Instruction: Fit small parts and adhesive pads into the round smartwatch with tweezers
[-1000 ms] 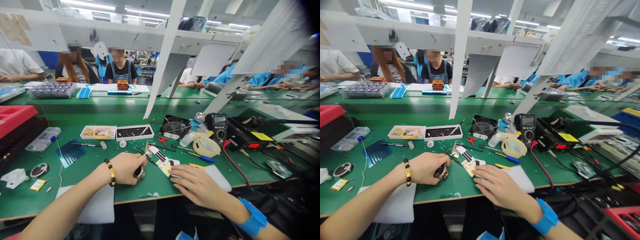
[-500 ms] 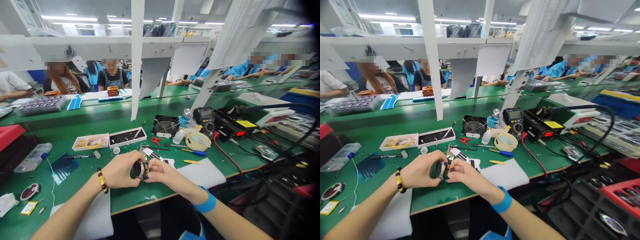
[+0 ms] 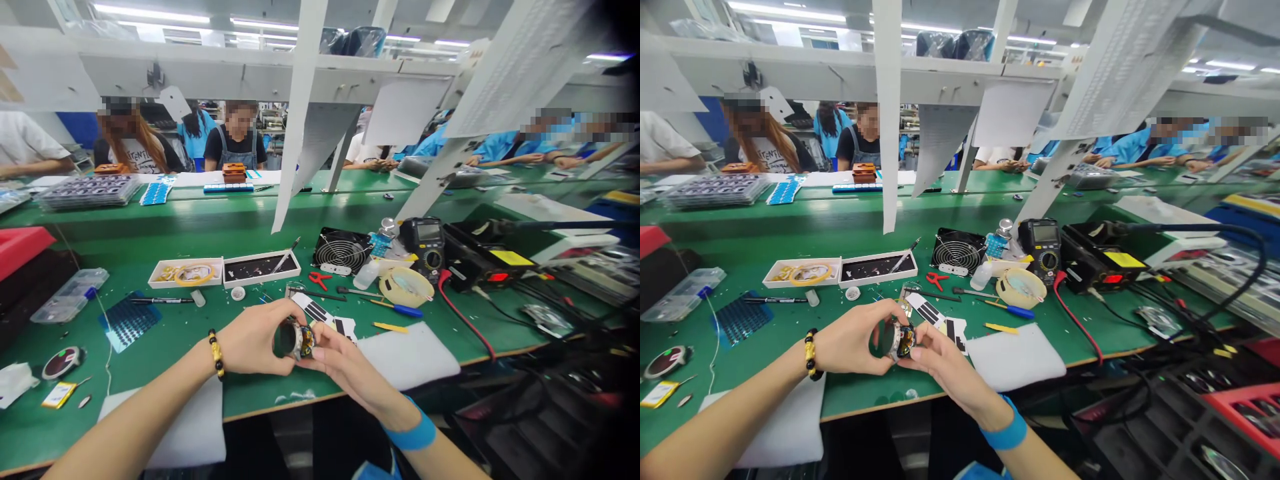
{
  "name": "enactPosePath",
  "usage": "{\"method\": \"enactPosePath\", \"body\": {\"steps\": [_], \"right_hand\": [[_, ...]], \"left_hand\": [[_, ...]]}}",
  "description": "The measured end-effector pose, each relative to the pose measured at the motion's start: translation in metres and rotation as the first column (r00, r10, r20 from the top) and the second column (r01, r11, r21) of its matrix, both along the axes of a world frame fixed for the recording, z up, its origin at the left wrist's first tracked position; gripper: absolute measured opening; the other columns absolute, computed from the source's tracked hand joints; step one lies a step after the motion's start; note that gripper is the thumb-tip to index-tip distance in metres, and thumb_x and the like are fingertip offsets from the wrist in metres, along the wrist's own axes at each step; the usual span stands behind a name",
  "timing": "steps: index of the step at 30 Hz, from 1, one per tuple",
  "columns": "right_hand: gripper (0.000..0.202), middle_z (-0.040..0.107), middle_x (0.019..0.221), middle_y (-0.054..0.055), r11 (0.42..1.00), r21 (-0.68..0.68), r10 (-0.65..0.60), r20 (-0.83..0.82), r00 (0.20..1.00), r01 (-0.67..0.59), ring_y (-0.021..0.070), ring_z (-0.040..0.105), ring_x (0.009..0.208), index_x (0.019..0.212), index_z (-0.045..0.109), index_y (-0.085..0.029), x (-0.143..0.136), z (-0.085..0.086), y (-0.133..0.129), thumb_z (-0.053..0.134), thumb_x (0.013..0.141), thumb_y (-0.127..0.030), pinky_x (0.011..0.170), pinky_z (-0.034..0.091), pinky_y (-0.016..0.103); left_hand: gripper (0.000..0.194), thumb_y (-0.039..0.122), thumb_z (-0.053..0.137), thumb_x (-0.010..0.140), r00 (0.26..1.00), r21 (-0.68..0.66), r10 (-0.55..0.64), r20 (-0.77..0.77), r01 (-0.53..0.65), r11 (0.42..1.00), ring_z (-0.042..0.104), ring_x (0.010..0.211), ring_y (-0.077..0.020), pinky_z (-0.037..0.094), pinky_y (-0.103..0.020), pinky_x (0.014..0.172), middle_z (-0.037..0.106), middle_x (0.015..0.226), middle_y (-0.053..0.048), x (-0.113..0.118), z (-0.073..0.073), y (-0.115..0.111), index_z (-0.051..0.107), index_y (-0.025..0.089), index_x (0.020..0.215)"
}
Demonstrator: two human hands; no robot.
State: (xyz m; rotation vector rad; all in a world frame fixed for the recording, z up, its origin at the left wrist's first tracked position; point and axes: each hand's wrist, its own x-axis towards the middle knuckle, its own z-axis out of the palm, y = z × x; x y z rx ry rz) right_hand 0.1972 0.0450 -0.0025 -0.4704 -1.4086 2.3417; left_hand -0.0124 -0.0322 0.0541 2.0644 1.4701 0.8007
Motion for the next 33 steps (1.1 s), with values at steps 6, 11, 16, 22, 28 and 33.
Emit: {"method": "enactPosePath", "body": {"steps": [6, 11, 16, 22, 28, 33], "right_hand": [[0.024, 0.059, 0.100, 0.002, 0.999, -0.027, -0.047, -0.039, 0.998, 0.046, 0.0190, 0.061, 0.100, 0.092, 0.055, -0.020, -0.002, -0.005, 0.000, 0.076, 0.086, -0.030, 0.097, 0.053, 0.041], [0.023, 0.061, 0.103, 0.004, 0.995, -0.061, -0.079, -0.057, 0.995, 0.076, 0.0213, 0.060, 0.105, 0.094, 0.058, -0.019, -0.002, -0.003, -0.001, 0.076, 0.085, -0.029, 0.102, 0.051, 0.044], [0.021, 0.059, 0.103, 0.004, 0.990, -0.086, -0.116, -0.047, 0.992, 0.112, 0.0213, 0.059, 0.107, 0.100, 0.061, -0.018, -0.001, -0.003, 0.002, 0.074, 0.086, -0.027, 0.099, 0.052, 0.041], [0.022, 0.058, 0.103, 0.004, 0.987, -0.107, -0.130, -0.075, 0.989, 0.121, 0.0209, 0.059, 0.105, 0.105, 0.064, -0.020, 0.000, -0.005, 0.002, 0.074, 0.086, -0.027, 0.097, 0.053, 0.037], [0.026, 0.058, 0.104, 0.004, 0.988, -0.091, -0.130, -0.084, 0.988, 0.122, 0.0217, 0.058, 0.108, 0.108, 0.065, -0.020, 0.001, -0.006, 0.002, 0.074, 0.086, -0.030, 0.098, 0.053, 0.038], [0.026, 0.058, 0.102, 0.003, 0.989, -0.095, -0.125, -0.081, 0.989, 0.117, 0.0199, 0.059, 0.106, 0.108, 0.065, -0.021, 0.001, -0.006, 0.003, 0.075, 0.086, -0.030, 0.099, 0.053, 0.036]], "left_hand": [[0.050, 0.019, 0.072, 0.066, 0.999, 0.000, 0.016, 0.042, -0.016, 1.000, 0.060, 0.077, -0.0139, 0.050, -0.026, 0.067, 0.064, 0.102, 0.001, 0.003, -0.004, 0.001, 0.053, 0.026, 0.112], [0.050, 0.019, 0.070, 0.068, 0.996, -0.009, 0.047, 0.074, -0.046, 0.999, 0.062, 0.079, -0.0154, 0.052, -0.028, 0.072, 0.066, 0.106, 0.000, 0.005, -0.005, 0.003, 0.055, 0.026, 0.115], [0.054, 0.021, 0.069, 0.070, 0.991, 0.018, 0.076, 0.106, -0.078, 0.997, 0.064, 0.090, -0.0170, 0.054, -0.030, 0.078, 0.067, 0.115, -0.001, 0.005, -0.008, 0.005, 0.053, 0.025, 0.121], [0.049, 0.024, 0.071, 0.074, 0.991, 0.078, 0.086, 0.101, -0.094, 0.993, 0.065, 0.095, -0.0167, 0.054, -0.032, 0.088, 0.067, 0.119, 0.000, 0.007, -0.013, 0.006, 0.055, 0.026, 0.121], [0.049, 0.026, 0.072, 0.075, 0.992, 0.120, 0.097, 0.077, -0.106, 0.987, 0.065, 0.104, -0.0176, 0.051, -0.034, 0.099, 0.066, 0.121, 0.000, 0.008, -0.015, 0.005, 0.055, 0.025, 0.121], [0.050, 0.025, 0.072, 0.074, 0.993, 0.155, 0.100, 0.060, -0.109, 0.982, 0.065, 0.106, -0.0177, 0.051, -0.033, 0.100, 0.067, 0.121, 0.000, 0.006, -0.016, 0.006, 0.055, 0.025, 0.121]]}}
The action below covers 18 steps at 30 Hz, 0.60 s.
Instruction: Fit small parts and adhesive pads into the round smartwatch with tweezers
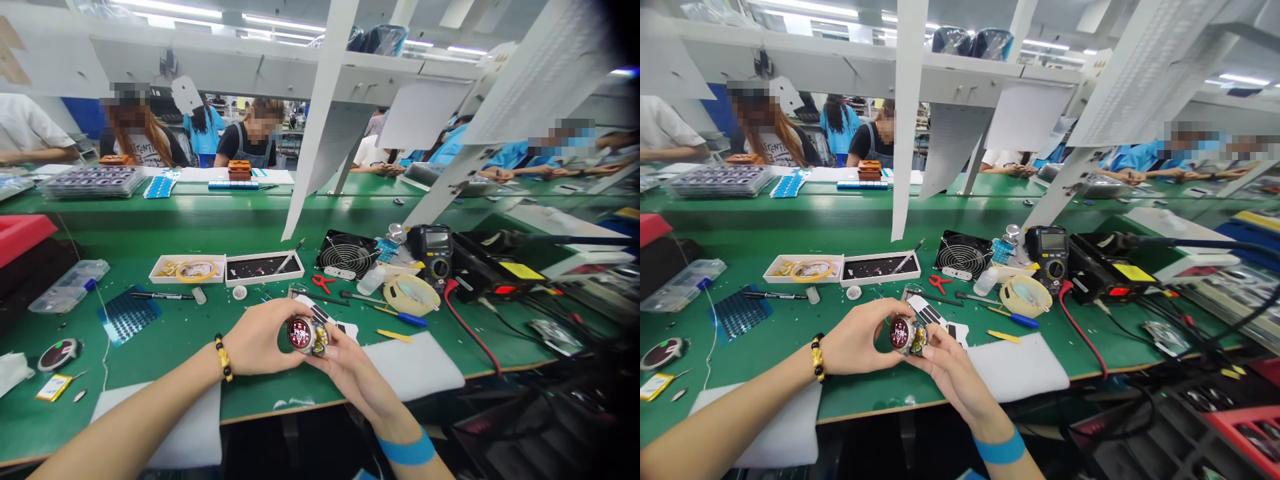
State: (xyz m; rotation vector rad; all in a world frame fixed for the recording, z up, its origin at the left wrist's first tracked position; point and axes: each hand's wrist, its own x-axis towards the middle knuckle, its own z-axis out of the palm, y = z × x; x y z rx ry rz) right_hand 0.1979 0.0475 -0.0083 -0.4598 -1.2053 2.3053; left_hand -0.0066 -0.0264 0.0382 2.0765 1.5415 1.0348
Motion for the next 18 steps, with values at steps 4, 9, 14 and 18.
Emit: {"method": "enactPosePath", "body": {"steps": [4, 9, 14, 18], "right_hand": [[0.024, 0.059, 0.102, 0.004, 1.000, 0.015, 0.017, -0.013, 1.000, -0.016, 0.0203, 0.059, 0.108, 0.109, 0.064, -0.021, 0.000, 0.002, -0.001, 0.073, 0.088, -0.028, 0.096, 0.054, 0.034], [0.020, 0.059, 0.102, 0.003, 1.000, 0.022, 0.011, 0.007, 1.000, -0.011, 0.0198, 0.060, 0.106, 0.105, 0.063, -0.020, -0.001, 0.003, -0.002, 0.072, 0.088, -0.027, 0.096, 0.054, 0.035], [0.021, 0.063, 0.111, 0.004, 0.991, -0.010, 0.130, 0.037, 0.991, -0.130, 0.0211, 0.062, 0.112, 0.103, 0.060, -0.020, 0.002, 0.007, 0.000, 0.074, 0.088, -0.023, 0.104, 0.049, 0.041], [0.027, 0.058, 0.136, 0.009, 0.966, 0.034, 0.247, 0.146, 0.958, -0.255, 0.0259, 0.058, 0.127, 0.115, 0.058, -0.022, 0.015, 0.018, 0.001, 0.071, 0.093, -0.029, 0.110, 0.045, 0.045]], "left_hand": [[0.049, 0.026, 0.072, 0.074, 1.000, 0.008, 0.004, -0.007, -0.003, 1.000, 0.065, 0.107, -0.0178, 0.051, -0.033, 0.100, 0.067, 0.121, 0.001, 0.001, -0.002, 0.000, 0.055, 0.026, 0.121], [0.051, 0.026, 0.070, 0.074, 1.000, -0.011, -0.001, -0.016, 0.001, 1.000, 0.064, 0.107, -0.0188, 0.051, -0.033, 0.096, 0.066, 0.122, 0.000, 0.000, 0.002, -0.002, 0.054, 0.026, 0.122], [0.053, 0.026, 0.072, 0.071, 0.989, -0.133, -0.120, -0.089, 0.107, 0.985, 0.065, 0.101, -0.0190, 0.051, -0.032, 0.088, 0.067, 0.116, 0.000, -0.015, 0.024, -0.009, 0.054, 0.026, 0.121], [0.049, 0.027, 0.073, 0.069, 0.962, -0.319, -0.194, -0.191, 0.126, 0.939, 0.066, 0.098, -0.0210, 0.050, -0.032, 0.084, 0.068, 0.112, 0.001, -0.026, 0.028, -0.010, 0.056, 0.027, 0.116]]}}
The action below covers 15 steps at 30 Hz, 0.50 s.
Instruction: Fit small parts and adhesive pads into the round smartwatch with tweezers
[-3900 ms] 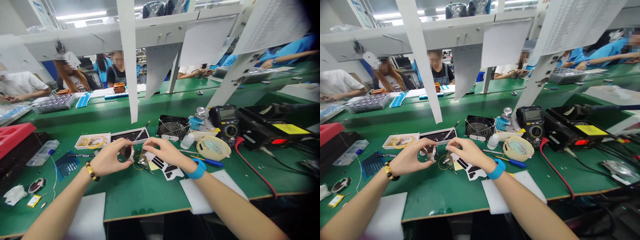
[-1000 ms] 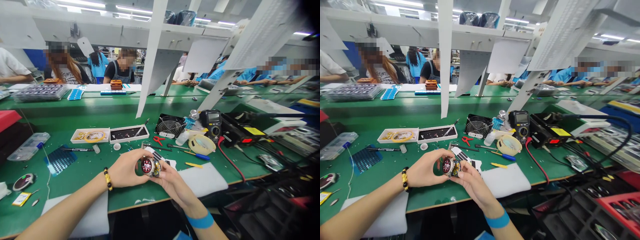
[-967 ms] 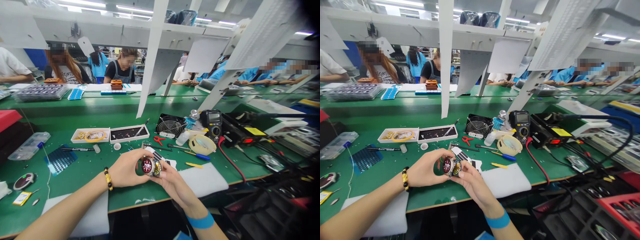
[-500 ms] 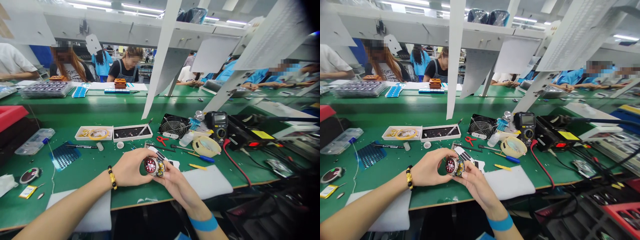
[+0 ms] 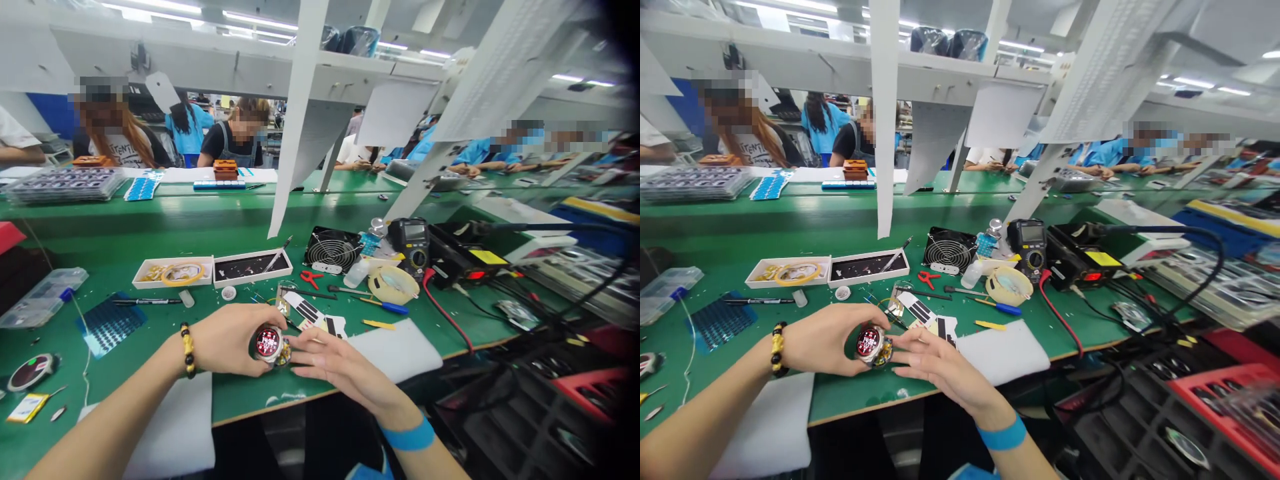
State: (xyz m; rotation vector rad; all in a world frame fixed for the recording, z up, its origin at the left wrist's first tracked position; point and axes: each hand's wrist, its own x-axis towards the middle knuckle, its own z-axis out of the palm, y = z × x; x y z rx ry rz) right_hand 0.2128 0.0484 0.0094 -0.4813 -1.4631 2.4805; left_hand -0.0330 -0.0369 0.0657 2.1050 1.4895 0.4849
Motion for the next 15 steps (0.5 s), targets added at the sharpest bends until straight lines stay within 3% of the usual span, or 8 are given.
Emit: {"method": "enactPosePath", "body": {"steps": [4, 7, 9, 11, 13, 15], "right_hand": [[0.033, 0.052, 0.145, 0.007, 0.945, 0.325, -0.090, 0.168, 0.982, 0.031, 0.0254, 0.055, 0.130, 0.122, 0.058, -0.025, 0.012, 0.015, 0.005, 0.068, 0.095, -0.039, 0.113, 0.042, 0.045], [0.028, 0.064, 0.129, 0.005, 0.812, 0.584, -0.188, 0.235, 0.954, 0.016, 0.0222, 0.060, 0.121, 0.121, 0.060, -0.027, 0.005, 0.023, 0.014, 0.062, 0.098, -0.043, 0.107, 0.047, 0.042], [0.021, 0.068, 0.120, 0.003, 0.638, 0.770, -0.262, 0.234, 0.936, -0.014, 0.0212, 0.064, 0.110, 0.116, 0.063, -0.027, -0.008, 0.027, 0.022, 0.059, 0.099, -0.039, 0.097, 0.052, 0.039], [0.018, 0.069, 0.118, 0.003, 0.391, 0.919, -0.330, 0.190, 0.925, -0.049, 0.0217, 0.065, 0.104, 0.115, 0.064, -0.026, -0.024, 0.029, 0.032, 0.057, 0.099, -0.031, 0.091, 0.053, 0.039], [0.020, 0.070, 0.117, 0.004, 0.159, 0.985, -0.380, 0.128, 0.916, -0.072, 0.0232, 0.065, 0.104, 0.115, 0.065, -0.024, -0.036, 0.032, 0.043, 0.053, 0.100, -0.026, 0.089, 0.052, 0.040], [0.021, 0.071, 0.113, 0.005, 0.025, 0.995, -0.414, 0.098, 0.905, -0.096, 0.0240, 0.066, 0.103, 0.115, 0.066, -0.022, -0.041, 0.035, 0.055, 0.050, 0.101, -0.025, 0.087, 0.052, 0.040]], "left_hand": [[0.051, 0.031, 0.076, 0.066, 0.988, -0.115, -0.050, -0.145, 0.033, 0.993, 0.066, 0.095, -0.0241, 0.049, -0.034, 0.081, 0.067, 0.108, 0.001, 0.002, -0.012, 0.002, 0.057, 0.027, 0.113], [0.053, 0.033, 0.078, 0.066, 0.980, -0.127, -0.048, -0.192, 0.024, 0.992, 0.066, 0.094, -0.0239, 0.049, -0.033, 0.079, 0.067, 0.108, 0.001, 0.005, -0.017, 0.003, 0.056, 0.026, 0.113], [0.052, 0.034, 0.079, 0.067, 0.976, -0.099, -0.022, -0.216, 0.000, 0.995, 0.066, 0.094, -0.0238, 0.049, -0.032, 0.078, 0.067, 0.109, 0.001, 0.005, -0.016, 0.003, 0.056, 0.026, 0.113], [0.051, 0.033, 0.079, 0.068, 0.972, -0.071, 0.014, -0.236, -0.032, 0.997, 0.067, 0.096, -0.0243, 0.049, -0.032, 0.078, 0.067, 0.111, 0.000, 0.003, -0.014, 0.003, 0.056, 0.026, 0.113], [0.052, 0.033, 0.080, 0.069, 0.966, -0.061, 0.046, -0.253, -0.064, 0.996, 0.067, 0.098, -0.0250, 0.049, -0.032, 0.078, 0.067, 0.113, -0.001, 0.000, -0.013, 0.003, 0.056, 0.025, 0.113], [0.052, 0.035, 0.082, 0.069, 0.959, -0.066, 0.065, -0.277, -0.086, 0.994, 0.067, 0.097, -0.0252, 0.049, -0.032, 0.078, 0.067, 0.114, -0.002, -0.001, -0.012, 0.003, 0.056, 0.024, 0.113]]}}
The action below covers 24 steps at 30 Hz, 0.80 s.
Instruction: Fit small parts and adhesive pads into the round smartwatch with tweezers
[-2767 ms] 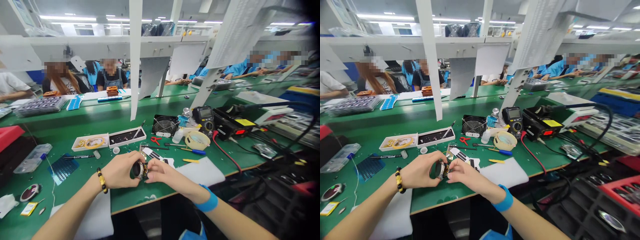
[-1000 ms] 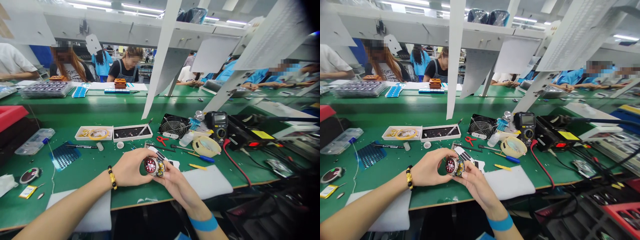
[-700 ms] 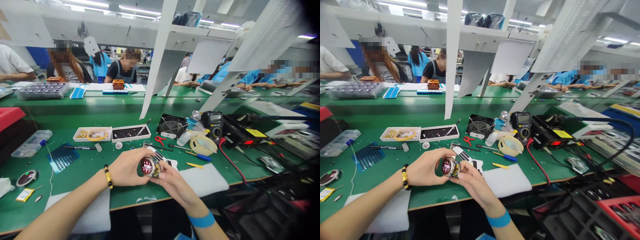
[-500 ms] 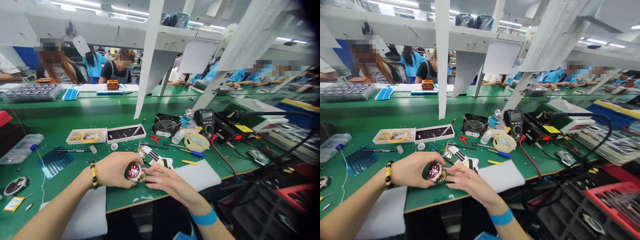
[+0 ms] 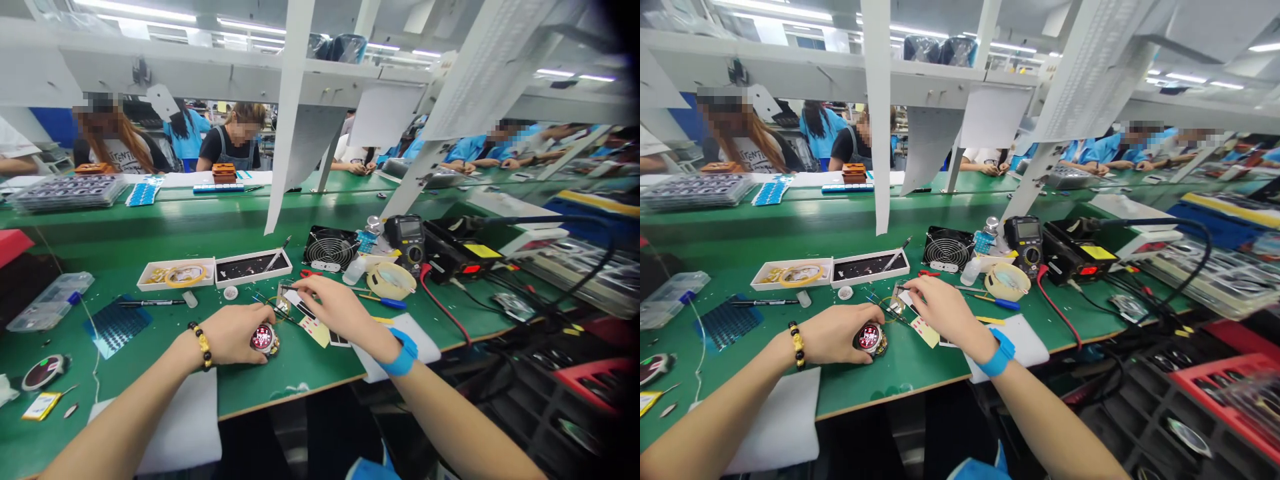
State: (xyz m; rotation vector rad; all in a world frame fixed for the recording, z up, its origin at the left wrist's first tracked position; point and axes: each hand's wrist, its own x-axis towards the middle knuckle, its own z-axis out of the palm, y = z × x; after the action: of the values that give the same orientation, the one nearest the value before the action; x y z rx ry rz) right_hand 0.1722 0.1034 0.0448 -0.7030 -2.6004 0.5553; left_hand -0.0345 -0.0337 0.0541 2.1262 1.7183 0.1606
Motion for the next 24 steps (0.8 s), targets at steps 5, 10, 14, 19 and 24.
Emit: {"method": "enactPosePath", "body": {"steps": [5, 10, 14, 19, 24], "right_hand": [[0.021, 0.073, 0.105, 0.004, 0.993, 0.074, -0.098, 0.091, 0.991, 0.091, 0.0239, 0.068, 0.087, 0.111, 0.069, -0.023, 0.013, 0.006, 0.030, 0.053, 0.098, -0.030, 0.070, 0.052, 0.037], [0.023, 0.071, 0.108, 0.003, 0.997, 0.078, -0.019, 0.097, 0.995, 0.012, 0.0213, 0.067, 0.091, 0.114, 0.068, -0.024, 0.002, 0.005, 0.048, 0.049, 0.101, -0.028, 0.076, 0.053, 0.035], [0.032, 0.067, 0.110, 0.009, 0.915, 0.398, -0.012, 0.197, 0.980, -0.069, 0.0243, 0.062, 0.105, 0.130, 0.061, -0.019, -0.045, 0.005, 0.059, 0.044, 0.103, -0.019, 0.078, 0.052, 0.034], [0.022, 0.068, 0.101, 0.016, 0.803, 0.551, -0.024, 0.411, 0.911, -0.227, 0.0301, 0.061, 0.100, 0.107, 0.068, -0.009, -0.099, 0.010, 0.085, 0.050, 0.095, -0.008, 0.071, 0.047, 0.036], [0.018, 0.069, 0.100, 0.015, 0.780, 0.540, 0.031, 0.472, 0.881, -0.316, 0.0279, 0.061, 0.098, 0.103, 0.064, -0.010, -0.104, 0.016, 0.096, 0.048, 0.096, -0.007, 0.073, 0.041, 0.035]], "left_hand": [[0.056, 0.042, 0.084, 0.071, 0.999, -0.005, -0.001, -0.038, 0.001, 1.000, 0.068, 0.098, -0.0260, 0.050, -0.033, 0.079, 0.067, 0.115, -0.004, 0.002, 0.000, 0.001, 0.056, 0.023, 0.116], [0.056, 0.048, 0.083, 0.072, 0.995, 0.027, -0.027, -0.095, 0.030, 0.999, 0.065, 0.104, -0.0273, 0.051, -0.033, 0.083, 0.065, 0.110, -0.005, 0.003, -0.002, 0.001, 0.058, 0.023, 0.115], [0.053, 0.048, 0.083, 0.073, 0.992, 0.041, -0.049, -0.119, 0.054, 0.998, 0.062, 0.104, -0.0273, 0.051, -0.035, 0.085, 0.064, 0.108, -0.005, 0.003, -0.002, 0.000, 0.060, 0.023, 0.114], [0.054, 0.049, 0.083, 0.073, 0.993, 0.028, -0.071, -0.091, 0.073, 0.997, 0.060, 0.105, -0.0278, 0.050, -0.037, 0.088, 0.062, 0.111, -0.006, 0.002, -0.003, -0.001, 0.062, 0.024, 0.115], [0.058, 0.052, 0.082, 0.074, 0.997, 0.086, -0.054, -0.058, 0.059, 0.995, 0.059, 0.103, -0.0277, 0.049, -0.039, 0.090, 0.061, 0.113, -0.007, 0.000, -0.004, 0.000, 0.063, 0.023, 0.119]]}}
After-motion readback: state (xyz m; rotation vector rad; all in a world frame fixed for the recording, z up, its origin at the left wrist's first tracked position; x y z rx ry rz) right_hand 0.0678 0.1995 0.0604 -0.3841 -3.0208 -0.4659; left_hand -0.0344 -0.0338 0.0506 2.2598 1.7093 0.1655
